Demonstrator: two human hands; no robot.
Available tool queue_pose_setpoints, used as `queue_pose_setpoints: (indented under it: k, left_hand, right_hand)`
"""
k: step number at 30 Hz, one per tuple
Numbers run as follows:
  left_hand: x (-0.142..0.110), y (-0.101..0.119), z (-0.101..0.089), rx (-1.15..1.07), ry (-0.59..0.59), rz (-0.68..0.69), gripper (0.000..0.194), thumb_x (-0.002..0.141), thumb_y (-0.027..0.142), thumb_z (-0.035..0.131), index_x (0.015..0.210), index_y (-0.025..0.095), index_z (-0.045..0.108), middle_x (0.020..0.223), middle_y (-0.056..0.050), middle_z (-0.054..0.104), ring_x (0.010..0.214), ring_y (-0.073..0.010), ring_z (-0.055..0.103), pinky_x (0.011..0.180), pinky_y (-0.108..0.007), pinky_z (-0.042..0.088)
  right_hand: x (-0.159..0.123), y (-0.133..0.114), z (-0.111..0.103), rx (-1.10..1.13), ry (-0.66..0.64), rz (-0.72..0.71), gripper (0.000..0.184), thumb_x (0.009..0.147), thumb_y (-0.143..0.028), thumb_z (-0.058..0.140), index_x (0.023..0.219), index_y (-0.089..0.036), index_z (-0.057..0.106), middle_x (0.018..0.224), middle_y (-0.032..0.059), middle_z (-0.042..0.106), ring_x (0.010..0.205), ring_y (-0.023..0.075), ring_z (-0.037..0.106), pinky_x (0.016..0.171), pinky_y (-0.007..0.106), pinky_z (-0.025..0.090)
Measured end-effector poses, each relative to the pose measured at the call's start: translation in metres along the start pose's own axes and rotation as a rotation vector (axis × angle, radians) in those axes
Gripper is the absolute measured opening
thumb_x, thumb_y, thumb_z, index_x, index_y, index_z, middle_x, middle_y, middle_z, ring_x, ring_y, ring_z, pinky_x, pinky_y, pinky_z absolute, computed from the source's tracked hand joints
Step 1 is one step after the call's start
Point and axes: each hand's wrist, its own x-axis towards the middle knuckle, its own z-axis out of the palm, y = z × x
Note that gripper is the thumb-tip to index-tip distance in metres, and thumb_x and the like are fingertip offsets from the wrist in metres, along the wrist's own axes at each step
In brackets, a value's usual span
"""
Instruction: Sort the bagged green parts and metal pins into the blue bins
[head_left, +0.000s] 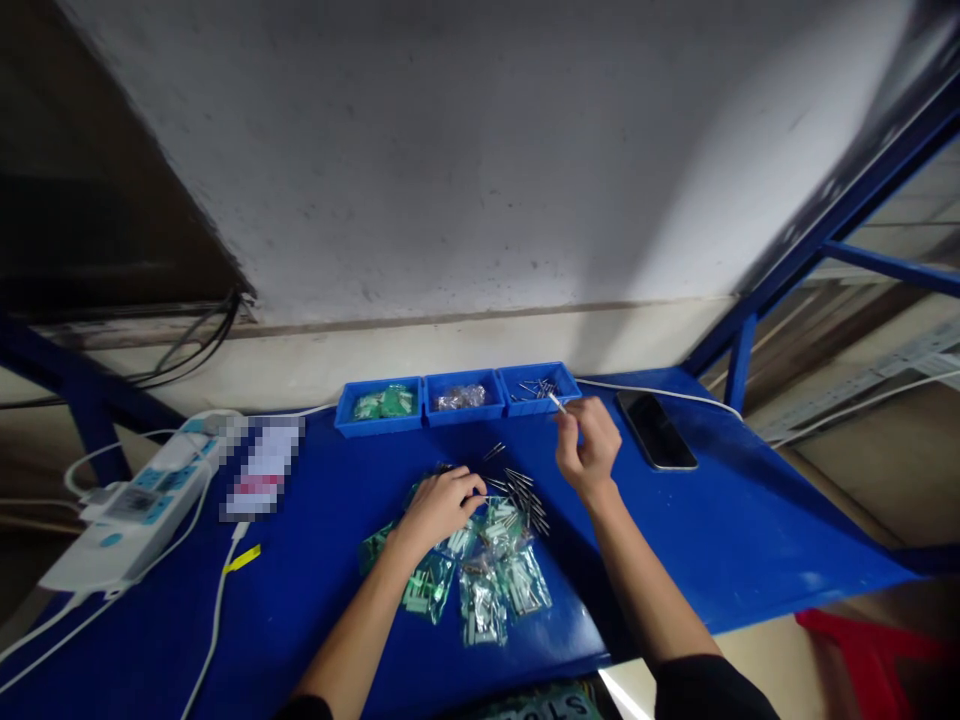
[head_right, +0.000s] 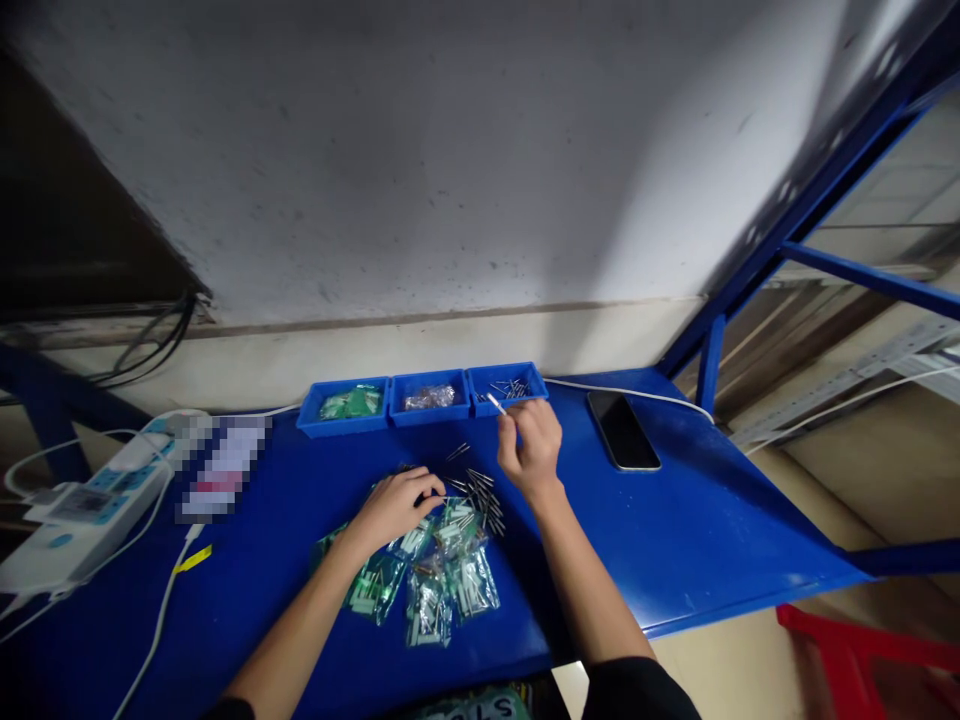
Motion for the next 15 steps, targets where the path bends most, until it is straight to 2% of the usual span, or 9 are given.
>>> queue_pose_setpoints:
  k: [1, 3, 5, 7, 12, 15]
  left_hand:
    - [0.000, 0.000, 0.001, 0.012, -0.001, -0.003, 0.011, 0.086, 0.027, 0.049, 0.085, 0.027, 0.061, 0.084, 0.003, 0.061, 0.068, -0.0135, 0.058, 0.055, -0.023, 0.032]
    - [0.000, -0.001, 0.001, 0.019, 0.014, -0.014, 0.015, 0.087, 0.024, 0.045, 0.082, 0.026, 0.059, 0.084, 0.002, 0.061, 0.069, -0.0138, 0.058, 0.056, -0.023, 0.033]
    - [0.000, -0.004, 0.001, -0.018, 0.050, -0.038, 0.016, 0.088, 0.023, 0.043, 0.082, 0.024, 0.057, 0.086, 0.001, 0.061, 0.072, -0.0148, 0.058, 0.058, -0.024, 0.036]
    - [0.001, -0.009, 0.001, -0.089, 0.105, -0.063, 0.017, 0.090, 0.024, 0.040, 0.084, 0.023, 0.056, 0.087, -0.001, 0.062, 0.077, -0.0156, 0.059, 0.064, -0.024, 0.039]
    - [0.005, -0.015, 0.002, -0.181, 0.239, -0.089, 0.023, 0.092, 0.027, 0.036, 0.081, 0.020, 0.055, 0.082, -0.003, 0.063, 0.081, -0.0172, 0.060, 0.074, -0.027, 0.042]
    - [0.005, -0.012, 0.001, -0.179, 0.276, -0.100, 0.026, 0.093, 0.028, 0.035, 0.077, 0.020, 0.054, 0.079, -0.003, 0.062, 0.077, -0.0170, 0.060, 0.073, -0.027, 0.043]
  right_hand:
    - [0.006, 0.005, 0.001, -0.058, 0.020, 0.048, 0.015, 0.088, -0.022, 0.044, 0.077, -0.019, 0.054, 0.071, 0.0049, 0.055, 0.071, 0.0189, 0.052, 0.068, 0.034, 0.042]
    - [0.011, 0.014, 0.007, -0.148, -0.021, 0.168, 0.015, 0.088, -0.030, 0.047, 0.089, -0.018, 0.055, 0.077, 0.0067, 0.057, 0.074, 0.0207, 0.053, 0.071, 0.036, 0.044]
    - [0.004, 0.017, 0.014, -0.158, -0.100, 0.258, 0.032, 0.087, -0.036, 0.048, 0.111, -0.014, 0.050, 0.089, 0.0108, 0.058, 0.082, 0.0230, 0.055, 0.075, 0.039, 0.045]
    - [-0.012, 0.013, 0.020, -0.101, -0.200, 0.274, 0.040, 0.088, -0.038, 0.047, 0.119, -0.013, 0.046, 0.095, 0.0121, 0.058, 0.087, 0.0239, 0.056, 0.079, 0.040, 0.046]
    - [-0.053, -0.013, 0.027, 0.109, -0.665, 0.083, 0.024, 0.088, -0.035, 0.050, 0.107, -0.021, 0.055, 0.086, 0.0059, 0.062, 0.083, 0.0201, 0.056, 0.075, 0.033, 0.045]
    - [-0.057, -0.022, 0.032, 0.105, -0.740, -0.008, 0.017, 0.091, -0.030, 0.046, 0.094, -0.021, 0.060, 0.083, 0.0055, 0.063, 0.080, 0.0187, 0.056, 0.075, 0.032, 0.042]
